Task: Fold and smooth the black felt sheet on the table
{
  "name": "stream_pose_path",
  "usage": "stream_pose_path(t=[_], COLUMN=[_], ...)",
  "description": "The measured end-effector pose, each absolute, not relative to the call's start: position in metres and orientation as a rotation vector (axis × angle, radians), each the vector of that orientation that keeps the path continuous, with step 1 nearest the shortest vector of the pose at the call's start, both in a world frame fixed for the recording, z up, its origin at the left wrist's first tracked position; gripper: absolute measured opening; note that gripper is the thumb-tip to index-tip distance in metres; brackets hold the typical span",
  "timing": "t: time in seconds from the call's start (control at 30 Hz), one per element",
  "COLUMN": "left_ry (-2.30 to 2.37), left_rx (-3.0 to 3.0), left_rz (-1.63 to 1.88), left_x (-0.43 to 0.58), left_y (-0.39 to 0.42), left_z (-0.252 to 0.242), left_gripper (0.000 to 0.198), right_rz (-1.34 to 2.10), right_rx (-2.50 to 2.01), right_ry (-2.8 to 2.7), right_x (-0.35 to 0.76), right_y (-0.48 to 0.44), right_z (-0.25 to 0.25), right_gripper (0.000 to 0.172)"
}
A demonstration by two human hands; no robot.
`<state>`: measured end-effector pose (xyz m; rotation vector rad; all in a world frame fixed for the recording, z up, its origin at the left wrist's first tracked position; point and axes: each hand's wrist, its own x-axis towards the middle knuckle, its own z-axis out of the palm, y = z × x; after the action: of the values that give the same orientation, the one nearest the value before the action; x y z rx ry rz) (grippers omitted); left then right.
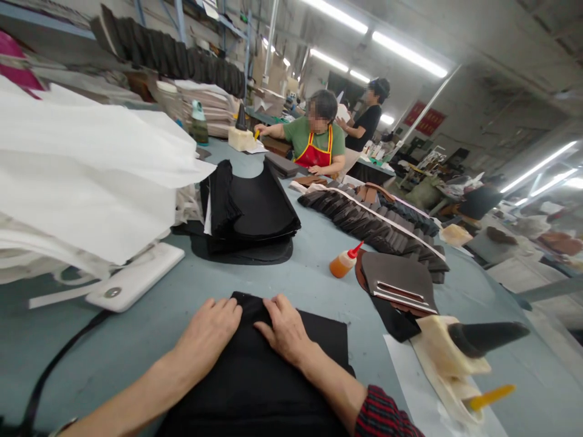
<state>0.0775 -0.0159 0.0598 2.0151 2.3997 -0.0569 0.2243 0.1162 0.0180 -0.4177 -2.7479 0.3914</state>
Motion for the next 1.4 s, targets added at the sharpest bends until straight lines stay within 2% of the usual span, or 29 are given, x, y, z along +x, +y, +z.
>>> stream_pose_path(t=[0.1, 0.2, 0.3, 0.4, 0.5, 0.63, 0.7, 0.83, 1.13, 1.27, 1.4], left_ry=[2.400, 2.387, 2.188, 1.822, 1.758, 1.990, 2.041, 2.071, 2.151, 2.155, 2.224], left_rx=[2.048, 1.811, 1.384, 1.093, 1.037, 1.376, 1.652, 2.045, 2.343, 2.479, 2.555], left_rz=[-0.049, 0.110, 0.513, 1.062, 1.366, 1.201, 1.030, 0.759, 0.570, 0.534, 0.435], left_x=[0.085, 0.084, 0.074, 0.063, 0.053, 0.035, 0.025, 0.011, 0.012, 0.010, 0.002], left_y=[-0.025, -0.031, -0.023, -0.004, 0.010, 0.010, 0.005, -0.004, -0.013, -0.017, -0.028], left_z=[0.059, 0.061, 0.057, 0.042, 0.025, 0.020, 0.022, 0.020, 0.006, 0.003, 0.002], left_gripper=[0.036, 0.029, 0.020, 0.040, 0.048, 0.025, 0.022, 0.029, 0.034, 0.035, 0.040], right_rz=[0.376, 0.397, 0.414, 0.371, 0.419, 0.565, 0.599, 0.550, 0.541, 0.309, 0.050], right_rx=[-0.331, -0.243, -0.380, -0.529, -0.461, -0.423, -0.398, -0.348, -0.396, -0.385, -0.352], right_ry=[-2.615, -2.549, -2.487, -2.458, -2.491, -2.456, -2.436, -2.467, -2.528, -2.745, -2.989], right_x=[0.232, 0.233, 0.232, 0.229, 0.223, 0.218, 0.219, 0.222, 0.222, 0.220, 0.214], right_y=[0.120, 0.122, 0.122, 0.123, 0.124, 0.127, 0.129, 0.132, 0.133, 0.131, 0.125], right_z=[0.014, 0.017, 0.016, 0.010, 0.003, 0.000, 0.000, 0.000, -0.003, 0.006, 0.020], right_gripper=[0.011, 0.009, 0.028, 0.044, 0.045, 0.024, 0.019, 0.026, 0.030, 0.034, 0.049])
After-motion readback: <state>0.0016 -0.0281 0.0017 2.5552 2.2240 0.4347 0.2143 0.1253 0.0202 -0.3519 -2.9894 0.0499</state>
